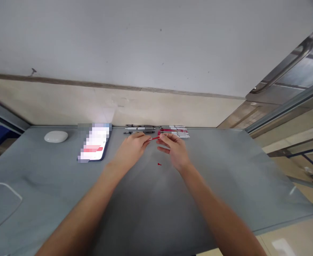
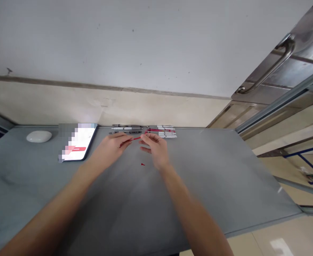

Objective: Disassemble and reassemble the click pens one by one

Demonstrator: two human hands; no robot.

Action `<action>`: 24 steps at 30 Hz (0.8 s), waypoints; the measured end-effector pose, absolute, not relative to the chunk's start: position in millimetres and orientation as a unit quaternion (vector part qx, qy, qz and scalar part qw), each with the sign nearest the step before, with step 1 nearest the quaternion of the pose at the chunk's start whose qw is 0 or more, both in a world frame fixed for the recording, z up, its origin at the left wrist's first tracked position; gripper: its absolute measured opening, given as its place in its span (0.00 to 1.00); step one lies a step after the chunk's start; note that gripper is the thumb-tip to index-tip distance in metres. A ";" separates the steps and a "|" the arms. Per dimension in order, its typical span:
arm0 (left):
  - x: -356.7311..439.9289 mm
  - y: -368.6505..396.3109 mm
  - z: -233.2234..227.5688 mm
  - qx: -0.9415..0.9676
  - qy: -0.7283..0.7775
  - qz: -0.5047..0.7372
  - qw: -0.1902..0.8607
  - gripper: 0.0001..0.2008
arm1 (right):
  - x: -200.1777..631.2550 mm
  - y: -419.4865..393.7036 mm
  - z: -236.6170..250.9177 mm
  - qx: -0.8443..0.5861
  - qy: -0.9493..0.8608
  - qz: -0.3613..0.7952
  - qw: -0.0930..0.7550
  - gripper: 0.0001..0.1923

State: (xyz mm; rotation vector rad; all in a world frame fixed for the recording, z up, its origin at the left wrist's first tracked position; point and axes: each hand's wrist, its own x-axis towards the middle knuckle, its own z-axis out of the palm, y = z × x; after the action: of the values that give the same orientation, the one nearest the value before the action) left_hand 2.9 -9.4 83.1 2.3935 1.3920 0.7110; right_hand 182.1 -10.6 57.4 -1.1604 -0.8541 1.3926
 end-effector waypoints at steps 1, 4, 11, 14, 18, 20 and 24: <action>2.2 -8.8 83.2 0.827 0.483 0.248 0.148 0.13 | 183.3 -8.7 58.9 -0.490 -0.371 0.589 0.525 0.16; -0.2 -5.7 82.2 0.822 0.478 0.260 0.168 0.14 | 188.2 -2.3 63.9 -0.497 -0.411 0.593 0.482 0.16; -10.2 2.8 77.1 0.791 0.484 0.285 0.240 0.13 | 216.7 15.5 66.8 -0.514 -0.489 0.580 0.401 0.16; -14.9 5.9 74.1 0.768 0.495 0.294 0.281 0.14 | 232.8 30.7 64.1 -0.519 -0.606 0.463 0.386 0.11; -18.4 9.3 72.4 0.755 0.494 0.292 0.317 0.15 | 240.9 50.0 67.5 -0.448 -0.808 0.226 0.308 0.10; -19.4 10.5 73.3 0.752 0.493 0.295 0.324 0.15 | 239.2 56.1 71.3 -0.404 -0.881 0.140 0.202 0.13; -21.2 11.4 77.5 0.738 0.503 0.300 0.334 0.16 | 234.5 64.4 73.1 -0.327 -0.940 0.049 0.085 0.20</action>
State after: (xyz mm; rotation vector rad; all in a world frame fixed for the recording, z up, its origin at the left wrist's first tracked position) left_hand -21.2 11.4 77.5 1.9267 1.3141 0.7828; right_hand 234.5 64.4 73.1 -0.9755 -2.8034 0.1447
